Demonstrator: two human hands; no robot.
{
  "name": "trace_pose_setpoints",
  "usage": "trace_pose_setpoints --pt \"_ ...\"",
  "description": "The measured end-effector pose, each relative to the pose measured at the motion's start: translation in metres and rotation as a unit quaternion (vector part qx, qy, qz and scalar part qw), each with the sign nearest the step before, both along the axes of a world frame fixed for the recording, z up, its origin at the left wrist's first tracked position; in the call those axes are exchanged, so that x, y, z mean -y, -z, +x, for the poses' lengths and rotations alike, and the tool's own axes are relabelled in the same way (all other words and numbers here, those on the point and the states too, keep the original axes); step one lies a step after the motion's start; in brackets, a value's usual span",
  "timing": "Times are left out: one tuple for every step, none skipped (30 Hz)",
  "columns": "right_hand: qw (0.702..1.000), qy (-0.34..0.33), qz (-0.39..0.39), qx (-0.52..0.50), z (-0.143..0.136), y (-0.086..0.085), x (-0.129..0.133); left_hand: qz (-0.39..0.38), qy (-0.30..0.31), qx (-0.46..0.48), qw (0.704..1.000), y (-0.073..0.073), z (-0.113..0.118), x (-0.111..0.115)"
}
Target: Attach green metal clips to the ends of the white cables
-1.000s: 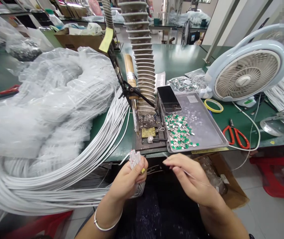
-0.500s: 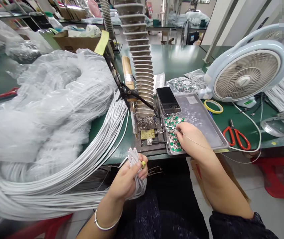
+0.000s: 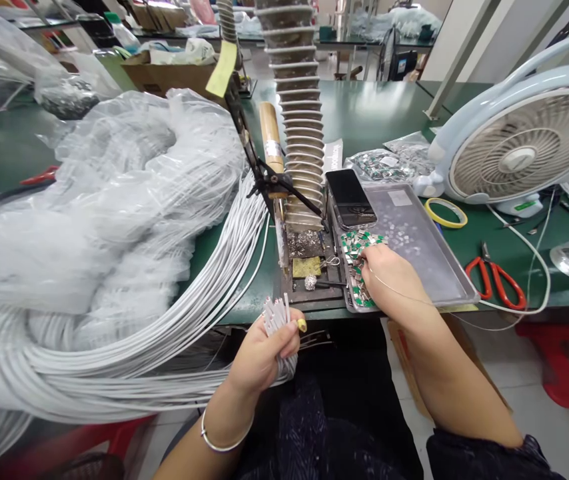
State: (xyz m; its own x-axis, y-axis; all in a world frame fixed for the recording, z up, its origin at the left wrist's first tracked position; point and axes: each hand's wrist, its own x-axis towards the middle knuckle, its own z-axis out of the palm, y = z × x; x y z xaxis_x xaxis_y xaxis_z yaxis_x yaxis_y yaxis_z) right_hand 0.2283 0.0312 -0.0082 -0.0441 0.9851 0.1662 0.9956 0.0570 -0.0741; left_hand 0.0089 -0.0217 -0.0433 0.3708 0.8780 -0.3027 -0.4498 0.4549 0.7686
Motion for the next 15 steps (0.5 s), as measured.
trace_pose_setpoints --pt "1.000 -0.005 0.005 -0.008 0.001 0.001 0.000 -0.003 0.004 -0.002 1.000 0.000 0.000 0.000" --pt "1.000 -0.009 0.015 -0.020 0.002 0.002 0.001 -0.005 0.007 -0.004 1.000 0.001 -0.001 0.000" --pt "0.999 -0.011 0.031 -0.035 0.002 0.002 0.002 -0.008 0.010 -0.006 1.000 0.001 -0.001 0.001" --pt "0.997 -0.011 0.052 -0.052 0.002 0.001 0.004 -0.009 0.012 -0.009 1.000 0.001 -0.001 0.001" --pt "0.994 -0.011 0.075 -0.073 0.002 0.000 0.007 -0.009 0.012 -0.012 1.000 0.002 -0.002 0.001" --pt "0.991 -0.012 0.098 -0.096 0.000 -0.002 0.011 -0.009 0.010 -0.017 1.000 0.002 -0.002 0.001" --pt "0.985 -0.014 0.118 -0.122 -0.002 -0.004 0.015 -0.008 0.008 -0.022 1.000 0.002 -0.001 0.001" --pt "0.979 -0.018 0.133 -0.151 -0.005 -0.007 0.020 -0.005 0.005 -0.027 1.000 0.002 -0.001 0.002" --pt "0.973 -0.024 0.141 -0.183 -0.008 -0.010 0.026 0.000 0.002 -0.033 0.999 0.003 -0.001 0.002" --pt "0.965 -0.028 0.149 -0.216 -0.012 -0.012 0.031 0.004 0.001 -0.038 0.999 0.003 0.000 0.002" --pt "0.957 -0.034 0.149 -0.248 -0.016 -0.014 0.037 0.009 0.000 -0.044 0.999 0.003 0.000 0.003" --pt "0.948 -0.042 0.150 -0.278 -0.021 -0.015 0.043 0.013 0.000 -0.049 0.999 0.003 0.001 0.003" --pt "0.939 -0.048 0.148 -0.306 -0.026 -0.016 0.049 0.018 0.000 -0.055 0.998 0.002 0.001 0.003" --pt "0.931 -0.059 0.140 -0.331 -0.031 -0.015 0.054 0.021 0.000 -0.062 0.998 0.002 0.002 0.004" --pt "0.924 -0.069 0.127 -0.353 -0.036 -0.014 0.058 0.024 0.001 -0.069 0.997 0.001 0.002 0.004"
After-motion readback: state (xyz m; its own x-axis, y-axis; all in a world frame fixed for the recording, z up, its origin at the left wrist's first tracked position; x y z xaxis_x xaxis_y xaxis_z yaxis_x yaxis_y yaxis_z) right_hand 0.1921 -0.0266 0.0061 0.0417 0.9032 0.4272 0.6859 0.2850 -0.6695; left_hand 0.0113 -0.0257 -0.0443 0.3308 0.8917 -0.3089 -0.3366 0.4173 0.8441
